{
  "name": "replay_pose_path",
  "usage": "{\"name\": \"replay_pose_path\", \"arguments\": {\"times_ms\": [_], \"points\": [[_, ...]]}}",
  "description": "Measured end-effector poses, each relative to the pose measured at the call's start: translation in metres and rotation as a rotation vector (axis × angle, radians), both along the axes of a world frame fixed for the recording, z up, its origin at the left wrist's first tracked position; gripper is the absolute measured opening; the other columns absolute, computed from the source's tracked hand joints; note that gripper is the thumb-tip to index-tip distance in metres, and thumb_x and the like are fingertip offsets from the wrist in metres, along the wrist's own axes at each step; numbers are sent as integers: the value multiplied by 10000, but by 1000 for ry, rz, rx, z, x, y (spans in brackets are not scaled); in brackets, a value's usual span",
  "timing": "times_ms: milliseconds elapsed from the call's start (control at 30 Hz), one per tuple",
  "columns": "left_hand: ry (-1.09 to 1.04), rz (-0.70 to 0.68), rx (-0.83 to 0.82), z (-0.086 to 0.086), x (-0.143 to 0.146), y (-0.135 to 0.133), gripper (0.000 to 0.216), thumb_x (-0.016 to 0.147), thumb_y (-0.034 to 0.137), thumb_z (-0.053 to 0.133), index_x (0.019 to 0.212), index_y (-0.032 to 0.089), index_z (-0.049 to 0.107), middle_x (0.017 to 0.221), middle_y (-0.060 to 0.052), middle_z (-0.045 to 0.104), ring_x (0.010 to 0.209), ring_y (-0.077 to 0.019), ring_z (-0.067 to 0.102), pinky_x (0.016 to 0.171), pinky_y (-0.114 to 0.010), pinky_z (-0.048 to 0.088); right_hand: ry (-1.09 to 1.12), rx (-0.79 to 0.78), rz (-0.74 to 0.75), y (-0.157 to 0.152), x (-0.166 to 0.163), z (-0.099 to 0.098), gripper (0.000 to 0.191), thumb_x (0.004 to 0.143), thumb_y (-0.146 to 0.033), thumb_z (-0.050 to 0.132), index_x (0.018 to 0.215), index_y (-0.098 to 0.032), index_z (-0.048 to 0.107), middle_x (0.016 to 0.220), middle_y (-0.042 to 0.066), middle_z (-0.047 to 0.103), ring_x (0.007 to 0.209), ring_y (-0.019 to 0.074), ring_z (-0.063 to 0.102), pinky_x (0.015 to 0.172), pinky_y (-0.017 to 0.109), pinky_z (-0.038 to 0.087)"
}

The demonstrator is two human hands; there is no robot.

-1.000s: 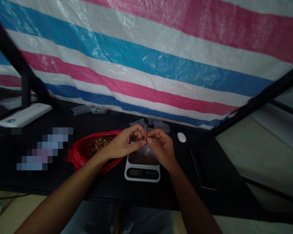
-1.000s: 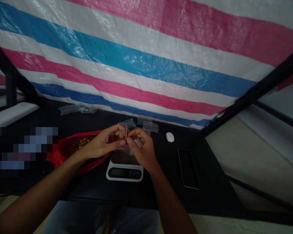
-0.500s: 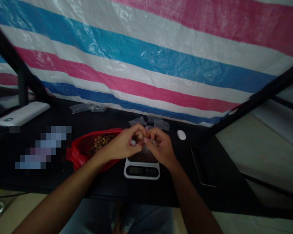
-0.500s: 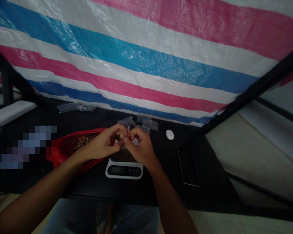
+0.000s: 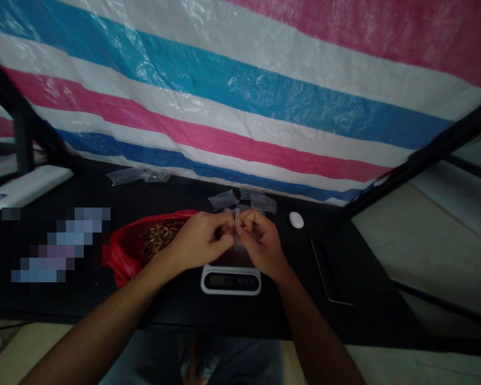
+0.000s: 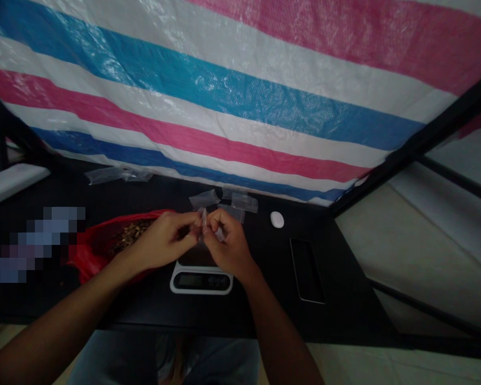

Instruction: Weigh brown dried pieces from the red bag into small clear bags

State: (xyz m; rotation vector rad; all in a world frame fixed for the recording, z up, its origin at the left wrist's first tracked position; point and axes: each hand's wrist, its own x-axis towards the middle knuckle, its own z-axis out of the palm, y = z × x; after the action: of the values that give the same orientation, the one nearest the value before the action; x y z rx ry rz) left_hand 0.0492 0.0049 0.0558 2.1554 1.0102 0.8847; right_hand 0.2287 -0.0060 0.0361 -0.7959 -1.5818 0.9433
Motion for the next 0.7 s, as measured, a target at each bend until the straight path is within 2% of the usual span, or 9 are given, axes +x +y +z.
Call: {"name": "replay_pose_path", "arguments": {"times_ms": [200, 367, 533, 633, 667, 700], "points": [[-79, 47, -82, -2, 4, -2, 252, 832, 232, 514, 604, 193, 415, 574, 59, 350, 557, -92, 355, 537, -244, 236, 7, -1, -43, -2, -4, 1, 263, 772, -129, 582, 692, -242, 359, 680, -44, 412, 660, 136, 399, 620, 286, 326], [-153, 16, -129, 4, 4, -6, 242, 814, 223, 492, 598, 198, 388, 583, 53, 339, 570, -94, 349, 535, -242, 247, 48, 6, -56, -3, -6, 2, 257, 730, -112, 557, 675, -245, 344, 659, -51, 404, 620, 126, 366, 594, 288, 300], [-202, 124, -74, 10, -6, -6, 251, 837, 231, 494, 607, 207, 396, 567, 52, 349, 552, -102, 358, 531, -246, 265, 111, -31, -92, -1, 1, 9, 234, 690, -131, 552, 657, -241, 348, 658, -44, 452, 624, 123, 394, 596, 280, 314], [-163, 92, 87, 9, -9, -5, 165, 856, 270, 583, 725, 199, 512, 659, 34, 492, 609, -123, 460, 588, -256, 376, 125, -79, -35, 0, 3, 10, 215, 690, -151, 567, 670, -241, 372, 650, -49, 432, 611, 122, 381, 582, 272, 313], [-151, 65, 161, 8, -9, -5, 147, 839, 316, 658, 843, 194, 576, 785, 2, 587, 709, -153, 544, 665, -277, 447, 132, -93, -14, 0, 3, 9, 216, 690, -158, 573, 673, -242, 374, 646, -51, 423, 605, 123, 374, 577, 270, 313], [-137, 34, 233, 7, -8, -4, 308, 798, 371, 746, 1009, 190, 612, 980, -50, 654, 873, -205, 611, 784, -320, 502, 144, -107, 7, 0, 3, 8, 221, 692, -166, 582, 678, -242, 375, 645, -51, 421, 602, 123, 371, 574, 270, 315]]}}
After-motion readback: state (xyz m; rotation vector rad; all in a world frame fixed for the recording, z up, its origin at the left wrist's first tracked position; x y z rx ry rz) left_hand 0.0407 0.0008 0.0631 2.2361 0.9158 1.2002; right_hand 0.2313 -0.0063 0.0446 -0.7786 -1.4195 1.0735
